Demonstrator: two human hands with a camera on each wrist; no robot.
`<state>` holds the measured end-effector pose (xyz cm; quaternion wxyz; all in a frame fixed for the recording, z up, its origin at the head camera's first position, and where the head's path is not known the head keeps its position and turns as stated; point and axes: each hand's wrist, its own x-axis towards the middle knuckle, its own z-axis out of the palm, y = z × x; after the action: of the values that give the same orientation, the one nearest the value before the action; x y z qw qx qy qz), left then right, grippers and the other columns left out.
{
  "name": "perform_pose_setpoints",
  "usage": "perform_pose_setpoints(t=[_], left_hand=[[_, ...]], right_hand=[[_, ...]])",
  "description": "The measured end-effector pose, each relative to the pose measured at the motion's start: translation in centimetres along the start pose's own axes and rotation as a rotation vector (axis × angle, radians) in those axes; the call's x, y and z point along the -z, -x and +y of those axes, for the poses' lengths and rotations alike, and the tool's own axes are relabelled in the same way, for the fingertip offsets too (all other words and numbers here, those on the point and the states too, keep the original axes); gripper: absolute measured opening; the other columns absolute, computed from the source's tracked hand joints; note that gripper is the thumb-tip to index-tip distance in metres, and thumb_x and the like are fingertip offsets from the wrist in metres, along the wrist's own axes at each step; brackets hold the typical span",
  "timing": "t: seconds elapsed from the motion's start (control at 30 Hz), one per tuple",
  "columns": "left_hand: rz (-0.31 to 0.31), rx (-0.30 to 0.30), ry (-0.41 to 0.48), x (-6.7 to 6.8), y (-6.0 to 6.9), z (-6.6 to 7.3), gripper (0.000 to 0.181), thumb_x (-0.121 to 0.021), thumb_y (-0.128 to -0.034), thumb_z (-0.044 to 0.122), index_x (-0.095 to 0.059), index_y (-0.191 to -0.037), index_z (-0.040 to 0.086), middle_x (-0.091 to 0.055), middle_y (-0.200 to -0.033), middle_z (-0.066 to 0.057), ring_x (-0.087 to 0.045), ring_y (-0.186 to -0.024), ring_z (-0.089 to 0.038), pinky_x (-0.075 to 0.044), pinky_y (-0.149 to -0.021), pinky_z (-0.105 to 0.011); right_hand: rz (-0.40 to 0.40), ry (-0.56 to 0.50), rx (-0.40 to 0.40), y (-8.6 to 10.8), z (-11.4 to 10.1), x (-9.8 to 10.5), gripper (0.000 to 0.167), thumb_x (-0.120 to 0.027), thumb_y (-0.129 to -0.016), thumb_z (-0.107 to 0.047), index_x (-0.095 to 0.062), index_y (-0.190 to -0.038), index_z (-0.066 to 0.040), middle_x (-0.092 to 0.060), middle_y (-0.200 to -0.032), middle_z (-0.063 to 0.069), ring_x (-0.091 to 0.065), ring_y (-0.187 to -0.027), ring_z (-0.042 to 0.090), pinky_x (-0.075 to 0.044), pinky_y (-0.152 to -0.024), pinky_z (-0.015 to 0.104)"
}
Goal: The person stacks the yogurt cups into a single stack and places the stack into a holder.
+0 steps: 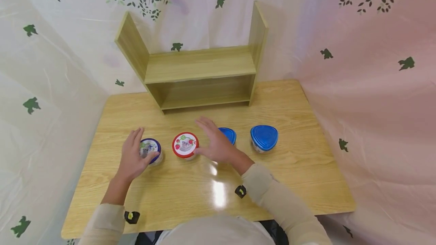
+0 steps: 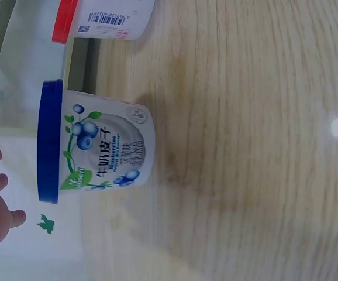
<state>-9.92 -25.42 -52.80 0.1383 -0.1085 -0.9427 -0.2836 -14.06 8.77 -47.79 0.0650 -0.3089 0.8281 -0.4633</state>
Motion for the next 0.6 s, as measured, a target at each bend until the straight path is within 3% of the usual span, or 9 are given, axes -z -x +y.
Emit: perform_pose_setpoints(t=[0.1, 0.4, 0.6], left_hand=[[0.013, 0.047, 0.030, 0.0, 0.4, -0.2, 0.103, -0.085, -0.0758, 0.035, -0.030, -0.155, 0.000, -0.032, -0.155, -0.027, -0.024, -0.143, -0.051, -0.019, -0.112, -0.070], [0.012, 0.214, 0.204, -0.2, 2.3, -1.5, 0.113, -0.090, -0.0748, 0.025, -0.019, -0.161, 0.008, -0.018, -0.161, -0.025, -0.016, -0.148, -0.046, -0.019, -0.114, -0.069], [0.004, 0.278, 0.289, -1.0, 3.2, -2.2, 0.123, -0.093, -0.0701, 0.020, -0.013, -0.162, 0.011, -0.013, -0.163, -0.025, -0.012, -0.149, -0.045, -0.014, -0.117, -0.066]], right_hand=[[0.008, -0.017, -0.005, -0.1, -0.3, -0.9, 0.090, -0.083, -0.085, -0.025, -0.032, -0.158, -0.015, -0.022, -0.165, 0.006, -0.024, -0.149, 0.030, -0.031, -0.114, 0.059], [0.012, -0.065, 0.026, 0.3, -0.7, -4.5, 0.092, -0.084, -0.082, -0.021, -0.032, -0.157, -0.006, -0.022, -0.164, 0.008, -0.023, -0.150, 0.031, -0.031, -0.114, 0.060], [0.015, -0.032, -0.058, 0.2, -0.4, -6.3, 0.091, -0.082, -0.085, -0.027, -0.031, -0.158, -0.009, -0.021, -0.164, 0.006, -0.030, -0.147, 0.032, -0.036, -0.112, 0.056]])
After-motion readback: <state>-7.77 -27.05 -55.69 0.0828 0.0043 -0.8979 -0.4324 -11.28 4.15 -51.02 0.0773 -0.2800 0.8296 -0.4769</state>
